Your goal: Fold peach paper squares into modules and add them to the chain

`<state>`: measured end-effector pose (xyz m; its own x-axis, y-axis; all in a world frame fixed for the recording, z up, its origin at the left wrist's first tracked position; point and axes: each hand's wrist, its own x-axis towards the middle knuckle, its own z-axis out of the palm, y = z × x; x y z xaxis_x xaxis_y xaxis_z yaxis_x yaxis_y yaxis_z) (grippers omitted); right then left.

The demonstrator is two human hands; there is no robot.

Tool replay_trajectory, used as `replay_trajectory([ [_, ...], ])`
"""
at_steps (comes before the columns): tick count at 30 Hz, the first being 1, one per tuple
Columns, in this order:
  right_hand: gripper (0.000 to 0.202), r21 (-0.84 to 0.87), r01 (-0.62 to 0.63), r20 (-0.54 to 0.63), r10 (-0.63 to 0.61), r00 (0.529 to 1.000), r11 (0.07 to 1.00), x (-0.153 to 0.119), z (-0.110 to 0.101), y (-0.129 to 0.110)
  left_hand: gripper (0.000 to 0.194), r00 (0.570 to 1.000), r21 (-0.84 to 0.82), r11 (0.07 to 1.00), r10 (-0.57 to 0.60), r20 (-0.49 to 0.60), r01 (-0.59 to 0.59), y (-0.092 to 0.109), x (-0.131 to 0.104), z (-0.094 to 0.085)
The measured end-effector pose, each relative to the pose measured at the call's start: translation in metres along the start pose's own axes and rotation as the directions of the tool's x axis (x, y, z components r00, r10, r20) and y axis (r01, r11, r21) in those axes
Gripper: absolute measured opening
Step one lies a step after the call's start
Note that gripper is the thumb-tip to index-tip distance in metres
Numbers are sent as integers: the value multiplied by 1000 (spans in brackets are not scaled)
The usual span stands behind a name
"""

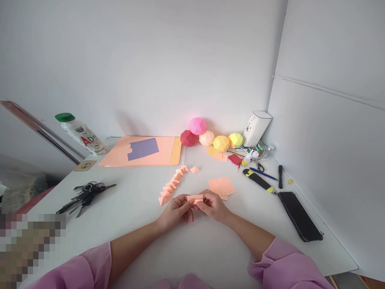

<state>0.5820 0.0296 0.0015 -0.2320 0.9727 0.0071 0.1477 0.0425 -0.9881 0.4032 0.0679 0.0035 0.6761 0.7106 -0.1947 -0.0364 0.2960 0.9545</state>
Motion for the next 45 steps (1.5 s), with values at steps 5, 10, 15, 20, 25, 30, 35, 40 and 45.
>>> replay_trajectory([
  [5, 28, 26, -2, 16, 2, 1000, 1000, 1, 0, -2, 36, 1000, 8, 1000, 1, 16, -1, -3, 0, 0],
  [10, 31, 23, -18, -8, 18, 1000, 1000, 2, -1, 4, 35, 999, 19, 1000, -3, 37, 2, -4, 0, 0],
  [15, 30, 3, -33, -16, 33, 999, 999, 1, -2, 4, 36, 1000, 21, 1000, -6, 27, 6, -4, 1, 0],
  [20, 28, 26, -52, -25, 53, 998, 998, 2, 0, -2, 38, 1000, 18, 1000, -13, 14, 13, -4, 1, 0],
  [25, 27, 32, -97, -48, 98, 994, 995, 2, 0, -1, 41, 999, 33, 999, -24, 24, 23, -4, 2, 0],
  [30, 26, 37, -85, -27, 86, 996, 996, 2, -2, 3, 39, 998, 56, 998, -35, 44, 32, -3, 2, 0],
  [35, 28, 28, -103, -34, 104, 994, 994, 2, -3, 2, 39, 998, 85, 995, -58, 35, 55, 1, 0, 2],
  [40, 28, 28, -114, -37, 115, 993, 993, 2, -3, 1, 37, 998, 75, 996, -60, 18, 58, 1, 0, 2],
  [45, 28, 65, -140, -60, 144, 988, 988, 3, -3, 4, 37, 998, 65, 996, -62, 7, 62, -1, 2, 1],
])
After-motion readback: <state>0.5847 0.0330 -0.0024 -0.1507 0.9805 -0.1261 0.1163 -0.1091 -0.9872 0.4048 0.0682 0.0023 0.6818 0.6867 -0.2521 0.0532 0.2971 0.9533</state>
